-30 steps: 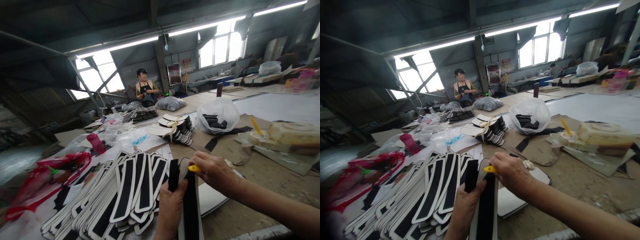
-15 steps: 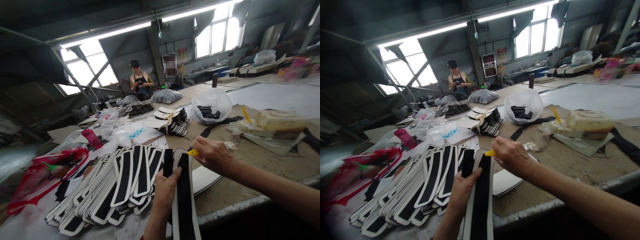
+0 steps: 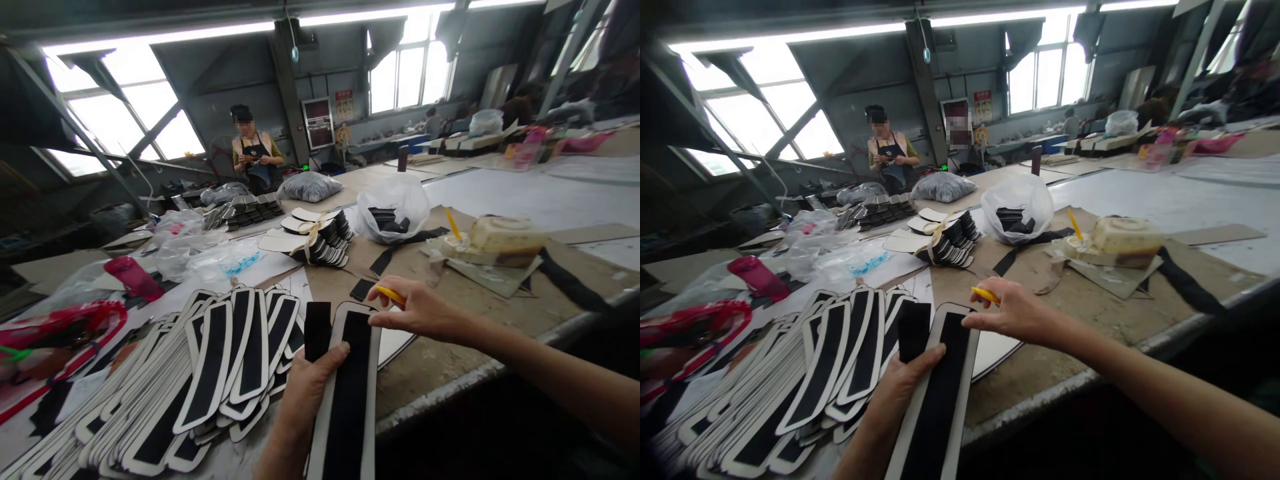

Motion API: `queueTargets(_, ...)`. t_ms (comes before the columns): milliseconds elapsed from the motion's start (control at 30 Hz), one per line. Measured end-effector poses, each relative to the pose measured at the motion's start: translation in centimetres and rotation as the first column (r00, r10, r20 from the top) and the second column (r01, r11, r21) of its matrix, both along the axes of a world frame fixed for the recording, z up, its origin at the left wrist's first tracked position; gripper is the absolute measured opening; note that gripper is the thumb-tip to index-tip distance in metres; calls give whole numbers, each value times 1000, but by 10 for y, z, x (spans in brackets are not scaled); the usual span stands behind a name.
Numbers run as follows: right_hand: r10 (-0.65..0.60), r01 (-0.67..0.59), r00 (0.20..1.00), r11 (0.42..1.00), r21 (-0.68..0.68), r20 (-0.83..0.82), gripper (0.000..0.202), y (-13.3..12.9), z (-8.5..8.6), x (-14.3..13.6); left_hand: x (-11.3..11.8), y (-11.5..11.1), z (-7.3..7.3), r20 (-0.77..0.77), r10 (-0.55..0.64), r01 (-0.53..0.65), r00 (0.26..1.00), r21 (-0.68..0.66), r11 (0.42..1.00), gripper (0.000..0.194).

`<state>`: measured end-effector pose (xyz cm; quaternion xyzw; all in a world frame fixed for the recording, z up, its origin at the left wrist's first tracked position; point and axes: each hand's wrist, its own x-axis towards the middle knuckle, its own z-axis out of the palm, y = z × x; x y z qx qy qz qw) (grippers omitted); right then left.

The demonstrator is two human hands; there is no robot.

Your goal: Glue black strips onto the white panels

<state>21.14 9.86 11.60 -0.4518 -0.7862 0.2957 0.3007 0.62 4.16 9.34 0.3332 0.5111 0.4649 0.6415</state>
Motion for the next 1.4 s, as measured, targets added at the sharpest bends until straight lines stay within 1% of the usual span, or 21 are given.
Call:
queueTargets(67, 79, -85, 996, 985, -151, -43, 35, 4, 3, -3, 4, -2, 2, 26, -31, 30, 999, 18, 999, 42)
queueTargets(133, 147, -172, 983, 945, -277, -111, 34, 8, 3, -4, 7, -4, 2, 50, -64, 62, 997, 30, 998, 42)
queueTargets(233, 216, -271, 959, 887, -374, -183, 39, 10, -1, -3, 10, -6, -1, 83, -107, 107, 991, 7, 994, 40)
queueTargets(333, 224, -300, 950, 853, -427, -220, 37, 9, -4, -1, 7, -2, -8, 69, -122, 125, 990, -43, 991, 38)
queueTargets(400, 169, -255, 960, 863, -437, -225, 34, 8, -4, 3, -3, 3, -16, 35, -102, 103, 994, -28, 994, 35)
queueTargets(500, 35, -110, 983, 896, -431, -179, 34, 9, -5, 15, -32, 7, -33, 40, 0, -3, 999, 59, 998, 38)
queueTargets(600, -127, 47, 979, 905, -424, -161, 38, 13, -11, 32, -63, -4, -52, 91, 99, -104, 991, 61, 993, 45)
queueTargets(667, -228, 123, 954, 888, -443, -192, 40, 14, -20, 43, -75, -17, -63, 105, 142, -147, 984, 49, 988, 48)
queueTargets(733, -319, 179, 920, 859, -480, -229, 40, 14, -30, 50, -77, -30, -70, 133, 178, -188, 975, 65, 980, 51)
queueTargets(800, -400, 227, 880, 827, -515, -254, 41, 11, -40, 52, -70, -40, -73, 165, 211, -226, 964, 82, 971, 51)
queueTargets(867, -449, 256, 853, 804, -537, -266, 41, 7, -49, 52, -60, -44, -73, 157, 240, -254, 958, 75, 964, 45)
queueTargets(933, -473, 270, 840, 790, -551, -266, 40, 1, -56, 50, -50, -42, -72, 76, 292, -294, 953, 27, 955, 39)
queueTargets(1033, -487, 280, 833, 780, -559, -263, 41, -5, -64, 47, -44, -37, -73, -52, 345, -347, 937, -44, 937, 38)
queueTargets(1100, -480, 270, 837, 781, -564, -264, 42, -7, -70, 46, -42, -33, -75, -66, 348, -351, 935, -49, 935, 37)
queueTargets(1167, -458, 263, 857, 785, -561, -238, 44, -7, -75, 46, -41, -32, -77, -61, 345, -348, 936, -41, 937, 36)
queueTargets(1300, -390, 296, 915, 821, -489, -102, 49, -6, -83, 47, -39, -32, -81, -104, 403, -409, 909, -42, 911, 36)
queueTargets(1400, -329, 284, 944, 859, -426, -32, 47, -5, -84, 48, -39, -33, -82, -125, 434, -438, 892, -8, 899, 38)
